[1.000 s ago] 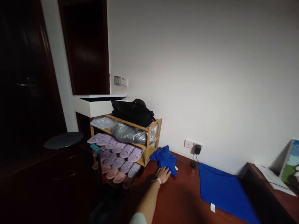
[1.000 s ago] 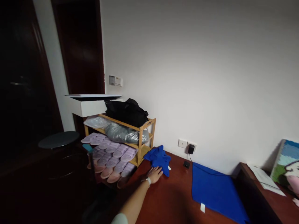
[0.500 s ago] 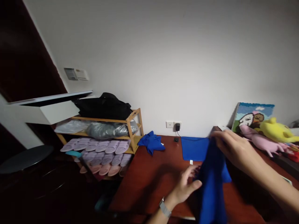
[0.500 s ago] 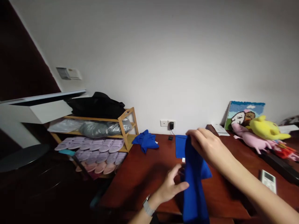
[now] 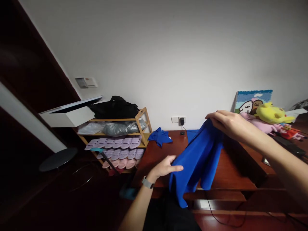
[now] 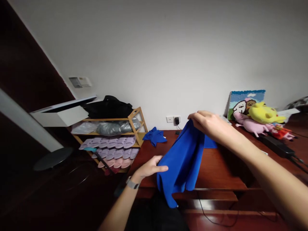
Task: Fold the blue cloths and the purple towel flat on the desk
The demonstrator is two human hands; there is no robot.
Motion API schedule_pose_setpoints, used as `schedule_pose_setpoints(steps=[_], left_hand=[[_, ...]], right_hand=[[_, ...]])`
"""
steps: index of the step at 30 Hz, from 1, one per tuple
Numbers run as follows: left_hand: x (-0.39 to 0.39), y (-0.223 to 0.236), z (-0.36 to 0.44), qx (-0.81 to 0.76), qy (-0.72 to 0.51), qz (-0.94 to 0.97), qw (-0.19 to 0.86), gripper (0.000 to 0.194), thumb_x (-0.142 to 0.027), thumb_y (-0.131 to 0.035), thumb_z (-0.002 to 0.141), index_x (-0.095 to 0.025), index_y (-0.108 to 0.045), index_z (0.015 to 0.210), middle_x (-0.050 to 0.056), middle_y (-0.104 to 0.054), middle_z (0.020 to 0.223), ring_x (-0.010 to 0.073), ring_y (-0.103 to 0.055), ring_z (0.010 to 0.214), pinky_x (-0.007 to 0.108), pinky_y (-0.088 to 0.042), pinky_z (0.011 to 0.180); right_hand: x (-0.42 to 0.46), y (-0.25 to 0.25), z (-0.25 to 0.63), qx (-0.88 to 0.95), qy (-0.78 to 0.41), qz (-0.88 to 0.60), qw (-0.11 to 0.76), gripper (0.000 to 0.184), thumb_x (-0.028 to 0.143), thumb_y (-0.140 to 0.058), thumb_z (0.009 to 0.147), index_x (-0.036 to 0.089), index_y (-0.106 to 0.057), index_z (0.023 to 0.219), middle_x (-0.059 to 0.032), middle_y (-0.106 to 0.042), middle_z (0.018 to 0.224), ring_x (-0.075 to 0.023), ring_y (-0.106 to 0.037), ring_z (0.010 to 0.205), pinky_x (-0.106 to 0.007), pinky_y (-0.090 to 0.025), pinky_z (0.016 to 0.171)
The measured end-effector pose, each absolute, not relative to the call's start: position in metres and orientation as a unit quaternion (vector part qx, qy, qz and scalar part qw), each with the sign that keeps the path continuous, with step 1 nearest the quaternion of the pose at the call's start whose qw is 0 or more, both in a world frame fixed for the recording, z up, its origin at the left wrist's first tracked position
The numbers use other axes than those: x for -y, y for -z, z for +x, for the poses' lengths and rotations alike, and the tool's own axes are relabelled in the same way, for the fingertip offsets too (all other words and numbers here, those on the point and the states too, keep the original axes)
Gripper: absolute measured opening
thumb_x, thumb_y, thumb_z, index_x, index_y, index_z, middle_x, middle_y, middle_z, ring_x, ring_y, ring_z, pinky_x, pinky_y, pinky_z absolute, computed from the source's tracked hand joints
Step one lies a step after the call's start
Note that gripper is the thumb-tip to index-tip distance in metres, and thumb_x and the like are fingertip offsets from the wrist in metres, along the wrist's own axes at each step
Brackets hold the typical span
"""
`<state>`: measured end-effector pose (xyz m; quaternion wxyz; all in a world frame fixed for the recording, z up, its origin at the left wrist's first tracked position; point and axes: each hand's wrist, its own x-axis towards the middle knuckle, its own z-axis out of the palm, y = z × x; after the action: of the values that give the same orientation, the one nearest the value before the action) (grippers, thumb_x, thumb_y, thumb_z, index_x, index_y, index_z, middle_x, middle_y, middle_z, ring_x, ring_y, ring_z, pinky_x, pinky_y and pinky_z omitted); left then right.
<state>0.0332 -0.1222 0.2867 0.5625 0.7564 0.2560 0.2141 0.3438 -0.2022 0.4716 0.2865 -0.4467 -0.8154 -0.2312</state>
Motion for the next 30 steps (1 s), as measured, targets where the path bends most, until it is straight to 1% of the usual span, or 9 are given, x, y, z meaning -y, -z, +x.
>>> schedule_pose_setpoints(steps=[4, 8, 13, 17, 20, 22, 24, 27, 30], left_hand=[[0.122, -0.266, 0.002, -0.260, -0.071, 0.769, 0.579, 0.041, -0.050, -0.083, 0.074, -0.018, -0.075, 0.099, 0.002, -0.076, 0.096, 0.0222, -0.068, 0.088, 0.032, -0.053, 0.082], [0.121, -0.241, -0.021, -0.302, -0.090, 0.759, 0.570, 0.046, -0.051, -0.083, 0.072, -0.017, -0.073, 0.102, 0.003, -0.074, 0.099, 0.0234, -0.067, 0.091, 0.032, -0.051, 0.082], [0.118, -0.223, -0.042, -0.348, -0.090, 0.771, 0.526, 0.040, -0.056, -0.076, 0.078, -0.018, -0.067, 0.086, -0.002, -0.064, 0.080, 0.0168, -0.058, 0.075, 0.027, -0.045, 0.069], [0.112, -0.222, -0.064, -0.390, -0.153, 0.779, 0.466, 0.044, -0.059, -0.076, 0.076, -0.019, -0.056, 0.074, -0.007, -0.050, 0.071, 0.0124, -0.048, 0.068, 0.023, -0.038, 0.063], [0.104, -0.226, -0.089, -0.409, -0.215, 0.765, 0.450, 0.041, -0.056, -0.077, 0.077, -0.020, -0.059, 0.081, -0.007, -0.051, 0.071, 0.0120, -0.048, 0.068, 0.023, -0.038, 0.064], [0.100, -0.229, -0.105, -0.428, -0.226, 0.752, 0.448, 0.041, -0.058, -0.075, 0.078, -0.020, -0.062, 0.087, -0.007, -0.054, 0.070, 0.0129, -0.051, 0.066, 0.024, -0.041, 0.063], [0.098, -0.229, -0.116, -0.446, -0.232, 0.752, 0.426, 0.043, -0.062, -0.069, 0.081, -0.020, -0.064, 0.089, -0.005, -0.058, 0.071, 0.0147, -0.055, 0.067, 0.026, -0.044, 0.065], [0.099, -0.226, -0.124, -0.469, -0.274, 0.767, 0.342, 0.043, -0.064, -0.060, 0.086, -0.021, -0.065, 0.088, 0.000, -0.064, 0.081, 0.0175, -0.061, 0.076, 0.029, -0.049, 0.072], [0.100, -0.222, -0.124, -0.519, -0.315, 0.744, 0.280, 0.042, -0.063, -0.048, 0.092, -0.023, -0.061, 0.096, -0.004, -0.061, 0.071, 0.0153, -0.059, 0.059, 0.027, -0.048, 0.063]], right_hand=[[0.206, -0.478, 0.376, 0.788, 0.259, -0.476, 0.293, 0.025, 0.026, -0.045, 0.101, 0.023, -0.067, 0.113, -0.0079, -0.073, 0.103, -0.0190, -0.070, 0.085, -0.031, -0.054, 0.074], [0.213, -0.484, 0.413, 0.732, 0.293, -0.539, 0.298, 0.021, 0.027, -0.049, 0.098, 0.023, -0.066, 0.110, -0.0081, -0.073, 0.101, -0.0169, -0.068, 0.083, -0.028, -0.049, 0.074], [0.214, -0.483, 0.448, 0.659, 0.297, -0.630, 0.284, 0.014, 0.024, -0.053, 0.092, 0.023, -0.064, 0.101, -0.0100, -0.073, 0.094, -0.0183, -0.065, 0.077, -0.031, -0.046, 0.073], [0.214, -0.477, 0.464, 0.632, 0.244, -0.699, 0.227, 0.010, 0.028, -0.052, 0.095, 0.024, -0.061, 0.098, -0.0096, -0.072, 0.087, -0.0200, -0.063, 0.071, -0.034, -0.045, 0.072], [0.219, -0.471, 0.472, 0.624, 0.178, -0.732, 0.207, 0.030, 0.053, -0.050, 0.099, 0.025, -0.059, 0.098, -0.0100, -0.070, 0.080, -0.0204, -0.062, 0.066, -0.036, -0.043, 0.068], [0.222, -0.465, 0.477, 0.629, 0.147, -0.734, 0.210, 0.051, 0.076, -0.045, 0.093, 0.027, -0.060, 0.095, -0.0098, -0.068, 0.077, -0.0206, -0.061, 0.063, -0.036, -0.043, 0.065], [0.225, -0.458, 0.481, 0.645, 0.135, -0.718, 0.225, 0.063, 0.088, -0.037, 0.085, 0.030, -0.060, 0.090, -0.0093, -0.068, 0.077, -0.0208, -0.062, 0.062, -0.037, -0.043, 0.063], [0.227, -0.445, 0.488, 0.672, 0.123, -0.686, 0.250, 0.063, 0.089, -0.035, 0.084, 0.032, -0.061, 0.090, -0.0090, -0.069, 0.080, -0.0207, -0.064, 0.064, -0.035, -0.044, 0.065], [0.226, -0.434, 0.490, 0.691, 0.122, -0.662, 0.265, 0.063, 0.088, -0.038, 0.085, 0.032, -0.064, 0.095, -0.0106, -0.073, 0.088, -0.0206, -0.064, 0.063, -0.035, -0.045, 0.065]])
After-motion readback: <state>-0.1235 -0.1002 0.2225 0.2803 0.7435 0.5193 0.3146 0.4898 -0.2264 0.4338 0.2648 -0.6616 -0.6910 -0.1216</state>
